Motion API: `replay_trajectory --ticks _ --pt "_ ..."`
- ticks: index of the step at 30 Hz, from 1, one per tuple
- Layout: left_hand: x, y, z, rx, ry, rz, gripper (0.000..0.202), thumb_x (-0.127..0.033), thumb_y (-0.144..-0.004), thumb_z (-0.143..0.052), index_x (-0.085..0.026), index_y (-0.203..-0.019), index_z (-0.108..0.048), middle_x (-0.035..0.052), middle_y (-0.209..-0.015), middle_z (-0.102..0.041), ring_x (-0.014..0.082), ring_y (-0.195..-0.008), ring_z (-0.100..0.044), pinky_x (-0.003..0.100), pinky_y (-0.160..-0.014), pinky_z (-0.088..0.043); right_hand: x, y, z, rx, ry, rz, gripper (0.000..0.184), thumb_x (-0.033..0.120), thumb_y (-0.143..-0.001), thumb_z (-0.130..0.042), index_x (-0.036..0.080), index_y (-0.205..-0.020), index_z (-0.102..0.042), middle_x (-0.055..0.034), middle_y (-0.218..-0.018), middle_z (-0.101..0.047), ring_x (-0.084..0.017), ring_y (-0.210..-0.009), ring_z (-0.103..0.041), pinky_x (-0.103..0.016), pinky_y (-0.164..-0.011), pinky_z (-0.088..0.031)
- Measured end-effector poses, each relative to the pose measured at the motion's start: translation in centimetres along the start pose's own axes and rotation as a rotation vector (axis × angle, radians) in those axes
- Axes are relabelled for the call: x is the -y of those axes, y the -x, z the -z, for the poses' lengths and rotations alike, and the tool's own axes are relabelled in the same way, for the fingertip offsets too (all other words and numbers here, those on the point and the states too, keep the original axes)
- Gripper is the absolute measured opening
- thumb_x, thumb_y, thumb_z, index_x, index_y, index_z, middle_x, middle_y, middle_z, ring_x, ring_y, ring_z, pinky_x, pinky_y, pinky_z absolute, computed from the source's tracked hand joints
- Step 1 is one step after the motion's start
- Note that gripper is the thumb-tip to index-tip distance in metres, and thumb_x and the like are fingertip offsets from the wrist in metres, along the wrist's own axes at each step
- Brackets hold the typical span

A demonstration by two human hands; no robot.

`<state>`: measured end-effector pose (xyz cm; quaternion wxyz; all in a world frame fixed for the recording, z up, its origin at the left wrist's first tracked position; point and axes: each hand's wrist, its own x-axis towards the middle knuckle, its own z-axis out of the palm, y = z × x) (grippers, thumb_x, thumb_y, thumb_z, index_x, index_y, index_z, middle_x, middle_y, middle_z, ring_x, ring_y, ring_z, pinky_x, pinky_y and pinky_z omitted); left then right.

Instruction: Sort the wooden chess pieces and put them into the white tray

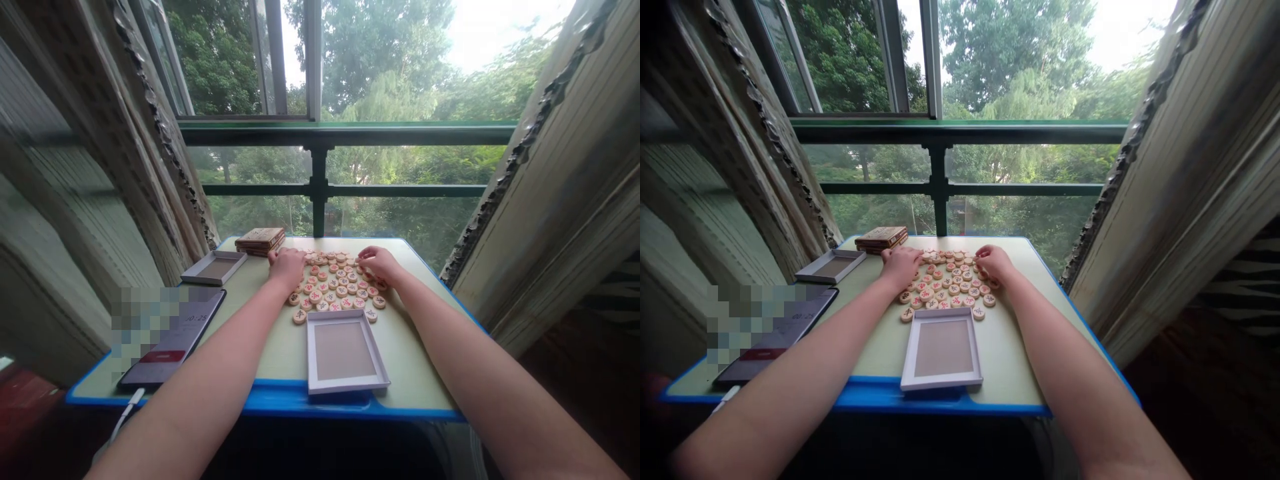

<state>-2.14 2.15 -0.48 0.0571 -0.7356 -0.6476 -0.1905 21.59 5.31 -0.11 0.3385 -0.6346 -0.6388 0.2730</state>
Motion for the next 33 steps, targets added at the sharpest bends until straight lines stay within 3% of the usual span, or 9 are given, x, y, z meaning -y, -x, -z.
replay_trajectory --ticks 5,8,11,14,18,24,29,33 --pt "0.1 0.1 0.1 0.088 -0.031 0.007 0.038 -0.032 -0.088 -0.035 -0.02 -0.079 -0.07 0.0111 -0.095 -0.069 0.0294 -0.1 -0.053 0.049 -0.085 -0.029 0.3 0.4 0.1 -0.03 0.185 0.046 0.022 0.016 -0.071 -0.053 0.016 -0.083 -0.072 -0.005 -0.078 -0.07 -0.015 -0.066 -0.06 -0.023 -0.06 -0.045" --pt "0.3 0.2 0.3 0.09 -0.018 -0.004 0.038 -0.031 -0.089 -0.034 -0.02 -0.078 -0.069 0.0107 -0.095 -0.069 0.0289 -0.099 -0.054 0.049 -0.085 -0.029 0.1 0.8 0.3 -0.096 0.307 0.135 0.025 0.017 -0.074 -0.05 0.017 -0.084 -0.073 -0.0053 -0.086 -0.07 -0.018 -0.082 -0.06 -0.026 -0.075 -0.045" --pt "0.6 0.3 0.4 0.089 0.0 -0.008 0.038 -0.03 -0.089 -0.033 -0.021 -0.08 -0.068 0.0095 -0.098 -0.069 0.0283 -0.101 -0.053 0.049 -0.085 -0.029 -0.1 1.4 0.6 -0.272 0.46 0.241 0.028 0.019 -0.077 -0.047 0.018 -0.089 -0.072 -0.0065 -0.1 -0.068 -0.022 -0.101 -0.053 -0.032 -0.092 -0.039" --pt "0.9 0.4 0.5 0.09 0.017 -0.014 0.037 -0.031 -0.089 -0.033 -0.023 -0.089 -0.069 0.0094 -0.103 -0.068 0.0281 -0.104 -0.051 0.049 -0.086 -0.029 0.5 1.8 1.0 -0.317 0.514 0.227 0.031 0.024 -0.078 -0.046 0.019 -0.097 -0.07 -0.0069 -0.103 -0.066 -0.024 -0.102 -0.049 -0.034 -0.092 -0.038" --pt "1.2 0.2 0.4 0.074 0.041 -0.021 0.035 -0.027 -0.086 -0.036 -0.026 -0.095 -0.07 0.0082 -0.112 -0.065 0.0275 -0.108 -0.05 0.048 -0.089 -0.029 2.7 1.2 1.0 -0.132 0.584 0.242 0.03 0.027 -0.078 -0.049 0.021 -0.097 -0.071 -0.0062 -0.102 -0.065 -0.025 -0.101 -0.048 -0.034 -0.086 -0.039" --pt "1.1 -0.2 0.4 0.105 0.108 0.033 0.037 -0.023 -0.085 -0.034 -0.025 -0.08 -0.071 0.0055 -0.104 -0.068 0.0248 -0.103 -0.053 0.044 -0.088 -0.032 6.5 -0.7 -1.6 0.173 0.706 0.49 0.026 0.032 -0.077 -0.058 0.025 -0.097 -0.071 -0.0059 -0.103 -0.066 -0.024 -0.097 -0.052 -0.032 -0.085 -0.039" --pt "1.2 -0.3 0.5 0.104 0.136 0.054 0.032 -0.025 -0.084 -0.037 -0.023 -0.081 -0.069 0.0074 -0.098 -0.068 0.0251 -0.104 -0.053 0.046 -0.093 -0.026 8.5 -1.9 -4.4 0.306 0.778 0.661 0.032 0.032 -0.078 -0.058 0.025 -0.107 -0.068 -0.0056 -0.108 -0.065 -0.022 -0.095 -0.053 -0.03 -0.084 -0.038" --pt "1.2 -0.3 0.3 0.12 0.119 0.064 0.026 -0.032 -0.083 -0.044 -0.024 -0.082 -0.068 0.0063 -0.095 -0.069 0.0258 -0.102 -0.054 0.046 -0.092 -0.026 9.1 -2.9 -6.5 0.35 0.822 0.707 0.031 0.04 -0.077 -0.06 0.024 -0.1 -0.072 -0.008 -0.103 -0.065 -0.023 -0.093 -0.054 -0.03 -0.084 -0.037"
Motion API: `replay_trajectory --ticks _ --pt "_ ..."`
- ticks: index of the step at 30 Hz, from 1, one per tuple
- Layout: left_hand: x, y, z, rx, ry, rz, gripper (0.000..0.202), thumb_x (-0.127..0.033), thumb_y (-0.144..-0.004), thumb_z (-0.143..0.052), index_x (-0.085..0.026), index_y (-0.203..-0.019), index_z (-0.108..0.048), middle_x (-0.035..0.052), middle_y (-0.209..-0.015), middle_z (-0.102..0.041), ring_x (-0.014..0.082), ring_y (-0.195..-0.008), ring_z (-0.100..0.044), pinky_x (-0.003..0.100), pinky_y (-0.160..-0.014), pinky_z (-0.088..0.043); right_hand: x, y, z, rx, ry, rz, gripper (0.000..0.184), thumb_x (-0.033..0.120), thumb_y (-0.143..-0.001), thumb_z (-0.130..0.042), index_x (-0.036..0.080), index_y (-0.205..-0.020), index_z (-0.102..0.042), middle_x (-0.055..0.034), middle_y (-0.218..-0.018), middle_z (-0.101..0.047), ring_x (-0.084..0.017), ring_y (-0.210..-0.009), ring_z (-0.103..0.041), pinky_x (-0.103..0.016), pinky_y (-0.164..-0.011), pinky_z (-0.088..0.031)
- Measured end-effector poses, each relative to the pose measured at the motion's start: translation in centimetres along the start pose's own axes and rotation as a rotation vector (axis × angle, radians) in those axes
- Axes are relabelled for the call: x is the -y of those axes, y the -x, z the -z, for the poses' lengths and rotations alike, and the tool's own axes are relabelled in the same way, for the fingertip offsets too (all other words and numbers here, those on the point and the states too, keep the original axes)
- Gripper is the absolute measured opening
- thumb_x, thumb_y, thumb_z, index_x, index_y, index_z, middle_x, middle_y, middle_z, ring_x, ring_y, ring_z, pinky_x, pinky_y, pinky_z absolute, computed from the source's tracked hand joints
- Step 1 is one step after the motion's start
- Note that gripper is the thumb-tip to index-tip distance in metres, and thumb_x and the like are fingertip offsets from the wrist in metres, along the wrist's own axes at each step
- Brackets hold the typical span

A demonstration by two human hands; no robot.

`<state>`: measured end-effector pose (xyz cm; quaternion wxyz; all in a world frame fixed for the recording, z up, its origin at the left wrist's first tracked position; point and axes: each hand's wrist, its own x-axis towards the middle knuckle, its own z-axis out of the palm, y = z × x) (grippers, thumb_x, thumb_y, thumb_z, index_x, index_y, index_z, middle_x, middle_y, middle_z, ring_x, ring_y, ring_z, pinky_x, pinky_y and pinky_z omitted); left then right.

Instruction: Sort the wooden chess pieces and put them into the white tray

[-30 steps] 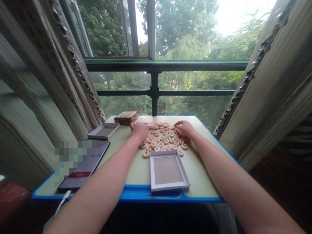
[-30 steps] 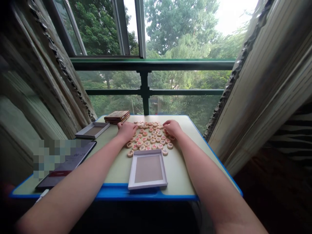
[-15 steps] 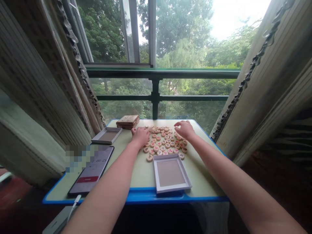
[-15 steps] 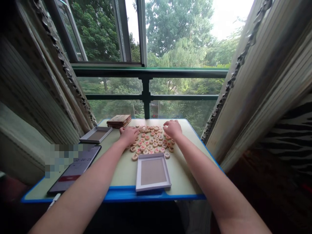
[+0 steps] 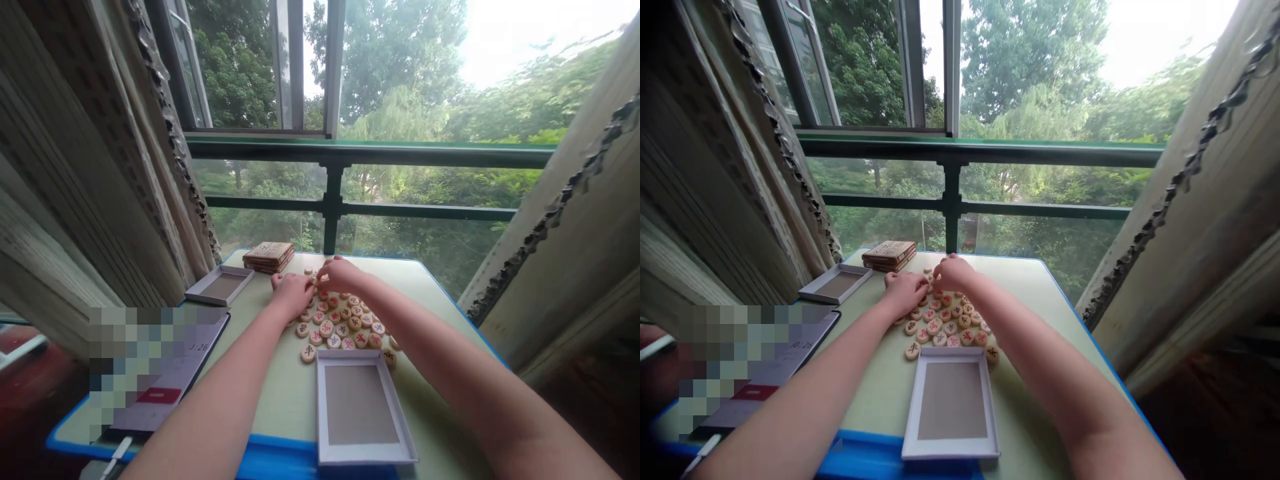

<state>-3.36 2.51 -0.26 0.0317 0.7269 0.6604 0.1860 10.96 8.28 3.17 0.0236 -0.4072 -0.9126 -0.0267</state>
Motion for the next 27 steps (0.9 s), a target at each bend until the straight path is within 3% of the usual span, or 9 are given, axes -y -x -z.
replay_trajectory --ticks 8,17,22,27 --pt "-0.3 -0.4 0.1 -0.007 0.021 0.098 0.019 -0.036 -0.078 -0.054 -0.025 -0.084 -0.068 0.0037 -0.084 -0.071 0.0253 -0.096 -0.058 0.042 -0.087 -0.029 -0.7 -1.0 -0.9 -0.092 -0.043 0.037 0.032 0.043 -0.081 -0.055 0.019 -0.09 -0.074 -0.0096 -0.096 -0.066 -0.021 -0.09 -0.054 -0.029 -0.085 -0.034" --pt "-0.3 -0.3 0.4 -0.073 0.172 0.067 0.017 -0.025 -0.072 -0.059 -0.028 -0.084 -0.07 -0.003 -0.098 -0.071 0.0216 -0.101 -0.058 0.039 -0.09 -0.028 -0.5 -0.9 -1.1 -0.046 -0.023 0.041 0.029 0.037 -0.082 -0.053 0.02 -0.093 -0.074 -0.0096 -0.095 -0.068 -0.022 -0.095 -0.055 -0.029 -0.086 -0.034" --pt "-0.2 -0.3 0.3 -0.04 0.174 0.129 0.015 -0.027 -0.066 -0.065 -0.028 -0.079 -0.072 -0.0022 -0.087 -0.072 0.023 -0.099 -0.059 0.041 -0.091 -0.028 -1.0 -0.5 0.4 -0.017 -0.071 -0.055 0.025 0.028 -0.081 -0.055 0.02 -0.096 -0.073 -0.0088 -0.101 -0.068 -0.023 -0.097 -0.056 -0.03 -0.085 -0.038" --pt "-0.1 -0.4 0.3 -0.035 0.169 0.173 0.018 -0.031 -0.07 -0.06 -0.03 -0.082 -0.073 0.0003 -0.086 -0.073 0.0255 -0.102 -0.057 0.042 -0.091 -0.029 -2.4 0.9 2.7 0.13 -0.138 -0.193 0.023 0.028 -0.076 -0.061 0.022 -0.095 -0.073 -0.0056 -0.095 -0.07 -0.02 -0.083 -0.061 -0.025 -0.066 -0.044"
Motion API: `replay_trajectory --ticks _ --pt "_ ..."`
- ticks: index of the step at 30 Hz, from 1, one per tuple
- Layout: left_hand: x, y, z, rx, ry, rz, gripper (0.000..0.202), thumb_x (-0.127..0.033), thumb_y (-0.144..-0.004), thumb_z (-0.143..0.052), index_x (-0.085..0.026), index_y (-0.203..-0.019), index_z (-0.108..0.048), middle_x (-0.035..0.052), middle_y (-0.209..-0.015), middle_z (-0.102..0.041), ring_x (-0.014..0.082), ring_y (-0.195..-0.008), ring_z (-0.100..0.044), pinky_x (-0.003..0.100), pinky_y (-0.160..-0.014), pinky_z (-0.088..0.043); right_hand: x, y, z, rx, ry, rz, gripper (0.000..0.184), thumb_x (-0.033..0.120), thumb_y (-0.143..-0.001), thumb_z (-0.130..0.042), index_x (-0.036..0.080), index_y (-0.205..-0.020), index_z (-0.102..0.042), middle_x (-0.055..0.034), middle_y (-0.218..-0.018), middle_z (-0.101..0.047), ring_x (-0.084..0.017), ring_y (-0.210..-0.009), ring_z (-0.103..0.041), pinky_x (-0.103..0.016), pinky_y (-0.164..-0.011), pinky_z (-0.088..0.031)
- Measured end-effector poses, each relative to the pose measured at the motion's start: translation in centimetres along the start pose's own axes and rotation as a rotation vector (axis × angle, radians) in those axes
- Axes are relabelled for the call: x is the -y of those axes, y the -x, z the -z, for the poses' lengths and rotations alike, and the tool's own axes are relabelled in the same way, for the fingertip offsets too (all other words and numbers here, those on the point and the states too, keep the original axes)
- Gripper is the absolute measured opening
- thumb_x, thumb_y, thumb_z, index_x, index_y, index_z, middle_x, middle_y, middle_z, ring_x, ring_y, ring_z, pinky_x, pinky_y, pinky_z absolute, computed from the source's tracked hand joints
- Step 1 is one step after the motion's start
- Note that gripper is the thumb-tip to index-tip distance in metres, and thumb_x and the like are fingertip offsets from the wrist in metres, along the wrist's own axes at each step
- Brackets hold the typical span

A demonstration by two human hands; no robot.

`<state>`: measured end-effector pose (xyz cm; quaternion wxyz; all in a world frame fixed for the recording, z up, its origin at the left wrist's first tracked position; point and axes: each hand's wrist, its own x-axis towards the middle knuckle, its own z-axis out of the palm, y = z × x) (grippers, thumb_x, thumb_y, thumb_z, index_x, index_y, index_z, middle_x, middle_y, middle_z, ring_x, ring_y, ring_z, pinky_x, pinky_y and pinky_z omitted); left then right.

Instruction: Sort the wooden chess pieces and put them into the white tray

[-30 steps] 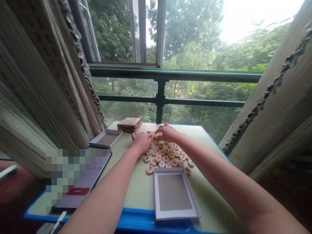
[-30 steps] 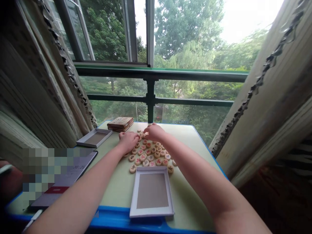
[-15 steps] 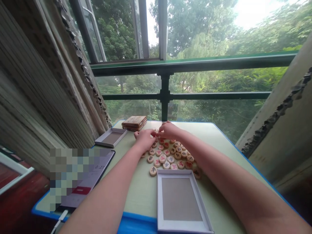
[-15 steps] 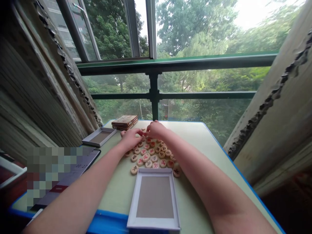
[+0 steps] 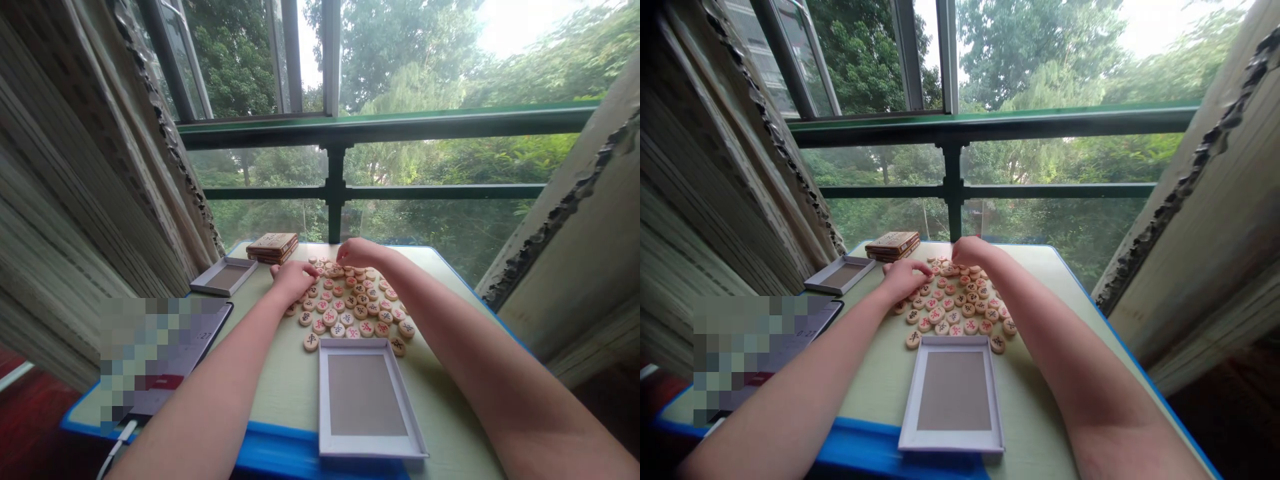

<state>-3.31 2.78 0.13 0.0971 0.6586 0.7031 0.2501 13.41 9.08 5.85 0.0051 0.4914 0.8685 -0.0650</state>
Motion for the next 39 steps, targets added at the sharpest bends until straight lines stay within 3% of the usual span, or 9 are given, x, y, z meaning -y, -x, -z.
replay_trajectory --ticks 5,13,18,23,29,36,39 --pt "0.2 0.0 -0.5 -0.03 -0.089 -0.116 0.031 -0.024 -0.078 -0.048 -0.031 -0.098 -0.07 0.0005 -0.119 -0.064 0.0254 -0.114 -0.051 0.043 -0.092 -0.029 0.1 0.4 -0.2 0.062 -0.044 0.066 0.043 0.043 -0.067 -0.07 0.027 -0.106 -0.069 -0.0036 -0.106 -0.067 -0.018 -0.084 -0.062 -0.023 -0.064 -0.045" --pt "0.4 0.0 -0.5 0.037 -0.211 -0.141 0.034 -0.024 -0.081 -0.04 -0.032 -0.091 -0.072 0.0012 -0.11 -0.068 0.0261 -0.109 -0.052 0.045 -0.09 -0.028 2.5 0.0 -1.4 0.068 0.075 0.169 0.03 0.035 -0.072 -0.067 0.023 -0.1 -0.071 -0.0036 -0.098 -0.069 -0.017 -0.083 -0.062 -0.022 -0.065 -0.042" --pt "0.2 0.1 -0.4 0.012 -0.235 -0.159 0.033 -0.023 -0.081 -0.041 -0.029 -0.089 -0.072 0.0038 -0.106 -0.069 0.0263 -0.108 -0.051 0.046 -0.09 -0.026 1.7 0.0 -1.4 0.031 0.051 0.131 0.045 0.033 -0.069 -0.07 0.024 -0.113 -0.065 -0.0048 -0.103 -0.068 -0.017 -0.081 -0.062 -0.022 -0.065 -0.043" --pt "0.1 0.3 -0.5 -0.004 -0.226 -0.156 0.031 -0.022 -0.08 -0.041 -0.027 -0.086 -0.071 0.0049 -0.106 -0.069 0.0264 -0.108 -0.051 0.047 -0.09 -0.024 0.9 -0.2 -1.3 0.053 0.053 0.143 0.031 0.031 -0.069 -0.069 0.022 -0.098 -0.072 -0.0043 -0.095 -0.07 -0.017 -0.077 -0.061 -0.023 -0.061 -0.041" --pt "0.1 0.4 -0.6 -0.019 -0.228 -0.154 0.032 -0.021 -0.08 -0.04 -0.027 -0.085 -0.071 0.0033 -0.105 -0.069 0.0259 -0.108 -0.051 0.046 -0.09 -0.024 0.7 0.3 -0.6 0.176 0.026 0.176 0.042 0.032 -0.061 -0.074 0.024 -0.102 -0.07 -0.0021 -0.099 -0.068 -0.016 -0.077 -0.061 -0.022 -0.058 -0.04" --pt "0.0 0.5 -0.6 -0.03 -0.228 -0.187 0.032 -0.018 -0.081 -0.039 -0.025 -0.087 -0.07 0.0046 -0.109 -0.068 0.0248 -0.11 -0.05 0.045 -0.09 -0.024 -0.1 -0.1 -0.9 0.105 0.1 0.057 0.032 0.029 -0.068 -0.067 0.025 -0.099 -0.072 -0.0045 -0.095 -0.069 -0.018 -0.078 -0.061 -0.024 -0.059 -0.041" --pt "-0.1 0.5 -0.6 -0.044 -0.227 -0.211 0.031 -0.018 -0.08 -0.039 -0.025 -0.086 -0.069 0.005 -0.108 -0.068 0.0252 -0.109 -0.051 0.046 -0.089 -0.024 -0.4 -0.3 -1.1 0.079 0.152 0.025 0.036 0.033 -0.067 -0.069 0.026 -0.103 -0.071 -0.0056 -0.097 -0.069 -0.019 -0.078 -0.061 -0.024 -0.06 -0.042"
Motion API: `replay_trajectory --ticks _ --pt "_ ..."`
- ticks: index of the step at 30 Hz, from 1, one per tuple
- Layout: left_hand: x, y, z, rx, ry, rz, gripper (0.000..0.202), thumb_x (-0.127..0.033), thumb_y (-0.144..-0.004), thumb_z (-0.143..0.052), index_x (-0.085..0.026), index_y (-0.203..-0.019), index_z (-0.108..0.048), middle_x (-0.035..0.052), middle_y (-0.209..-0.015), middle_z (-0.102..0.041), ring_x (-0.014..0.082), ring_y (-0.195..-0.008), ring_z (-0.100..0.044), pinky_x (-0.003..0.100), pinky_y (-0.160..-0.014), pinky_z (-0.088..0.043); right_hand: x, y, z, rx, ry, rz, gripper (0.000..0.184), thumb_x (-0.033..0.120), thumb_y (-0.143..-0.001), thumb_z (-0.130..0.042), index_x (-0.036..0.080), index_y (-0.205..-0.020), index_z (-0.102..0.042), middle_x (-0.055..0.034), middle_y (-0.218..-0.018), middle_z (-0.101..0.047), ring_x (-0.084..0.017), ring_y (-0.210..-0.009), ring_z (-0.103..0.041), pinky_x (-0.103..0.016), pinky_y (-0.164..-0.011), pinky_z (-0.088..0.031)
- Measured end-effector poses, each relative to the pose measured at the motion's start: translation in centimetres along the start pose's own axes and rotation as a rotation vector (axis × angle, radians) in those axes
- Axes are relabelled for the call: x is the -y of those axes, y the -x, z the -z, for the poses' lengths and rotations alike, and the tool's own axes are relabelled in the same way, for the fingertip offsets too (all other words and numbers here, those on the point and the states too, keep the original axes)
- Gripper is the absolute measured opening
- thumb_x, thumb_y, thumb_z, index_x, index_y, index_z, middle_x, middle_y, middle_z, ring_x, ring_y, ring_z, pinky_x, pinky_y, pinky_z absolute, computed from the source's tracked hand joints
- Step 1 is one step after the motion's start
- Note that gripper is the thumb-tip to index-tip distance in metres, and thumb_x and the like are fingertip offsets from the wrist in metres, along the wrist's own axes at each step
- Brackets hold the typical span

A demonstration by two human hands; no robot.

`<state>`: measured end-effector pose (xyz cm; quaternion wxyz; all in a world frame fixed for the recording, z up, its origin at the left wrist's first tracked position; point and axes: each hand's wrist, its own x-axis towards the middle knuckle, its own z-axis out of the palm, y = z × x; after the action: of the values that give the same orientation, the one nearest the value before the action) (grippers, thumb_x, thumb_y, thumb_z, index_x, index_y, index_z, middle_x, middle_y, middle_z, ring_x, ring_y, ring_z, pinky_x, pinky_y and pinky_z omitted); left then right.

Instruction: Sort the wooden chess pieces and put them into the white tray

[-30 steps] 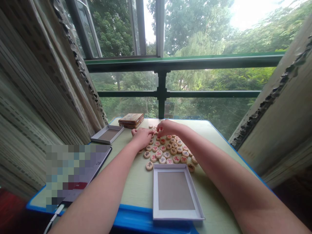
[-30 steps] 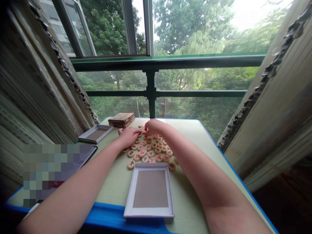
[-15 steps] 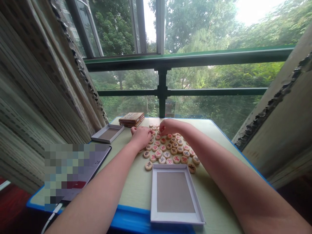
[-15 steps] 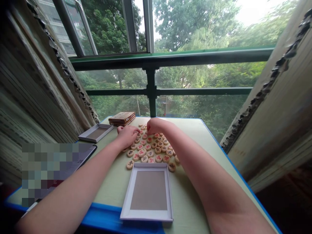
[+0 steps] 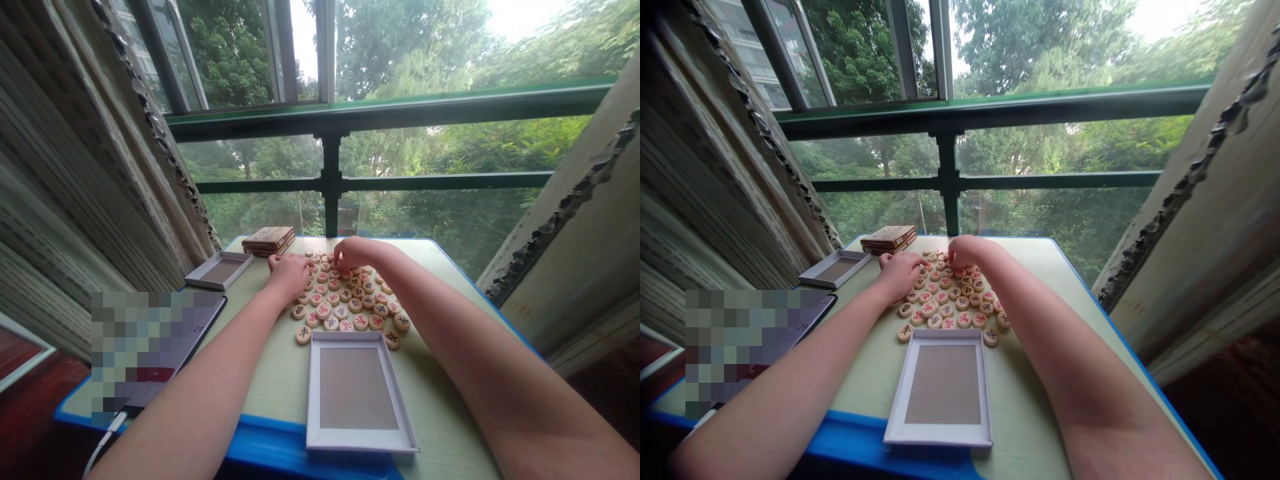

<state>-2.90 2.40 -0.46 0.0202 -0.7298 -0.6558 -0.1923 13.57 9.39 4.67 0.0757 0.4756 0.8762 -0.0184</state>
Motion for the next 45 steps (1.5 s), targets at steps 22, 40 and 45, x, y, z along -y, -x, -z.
replay_trajectory --ticks 22,40,45 --pt "-0.1 0.0 -0.1 0.018 0.012 -0.054 0.034 -0.021 -0.082 -0.04 -0.026 -0.101 -0.068 0.0046 -0.118 -0.064 0.0263 -0.114 -0.047 0.048 -0.095 -0.023 0.5 -0.6 -1.2 -0.099 -0.073 0.152 0.028 0.034 -0.075 -0.064 0.028 -0.101 -0.071 -0.0008 -0.087 -0.069 -0.012 -0.065 -0.056 -0.021 -0.057 -0.036" --pt "-0.2 -0.2 -0.2 0.082 0.006 -0.061 0.044 -0.019 -0.083 -0.037 -0.025 -0.122 -0.055 0.0102 -0.12 -0.061 0.0279 -0.121 -0.043 0.047 -0.095 -0.024 1.2 -0.6 -1.5 -0.13 -0.116 0.182 0.029 0.03 -0.086 -0.047 0.016 -0.092 -0.072 -0.0054 -0.082 -0.07 -0.011 -0.064 -0.051 -0.022 -0.057 -0.033" --pt "-0.2 -0.1 -0.3 0.119 -0.01 -0.1 0.044 -0.015 -0.078 -0.04 -0.031 -0.111 -0.064 0.0043 -0.119 -0.063 0.029 -0.119 -0.045 0.049 -0.094 -0.022 1.3 -0.5 -1.2 -0.113 -0.064 0.183 0.03 0.032 -0.087 -0.047 0.016 -0.091 -0.072 -0.0066 -0.083 -0.07 -0.012 -0.064 -0.053 -0.023 -0.058 -0.033"
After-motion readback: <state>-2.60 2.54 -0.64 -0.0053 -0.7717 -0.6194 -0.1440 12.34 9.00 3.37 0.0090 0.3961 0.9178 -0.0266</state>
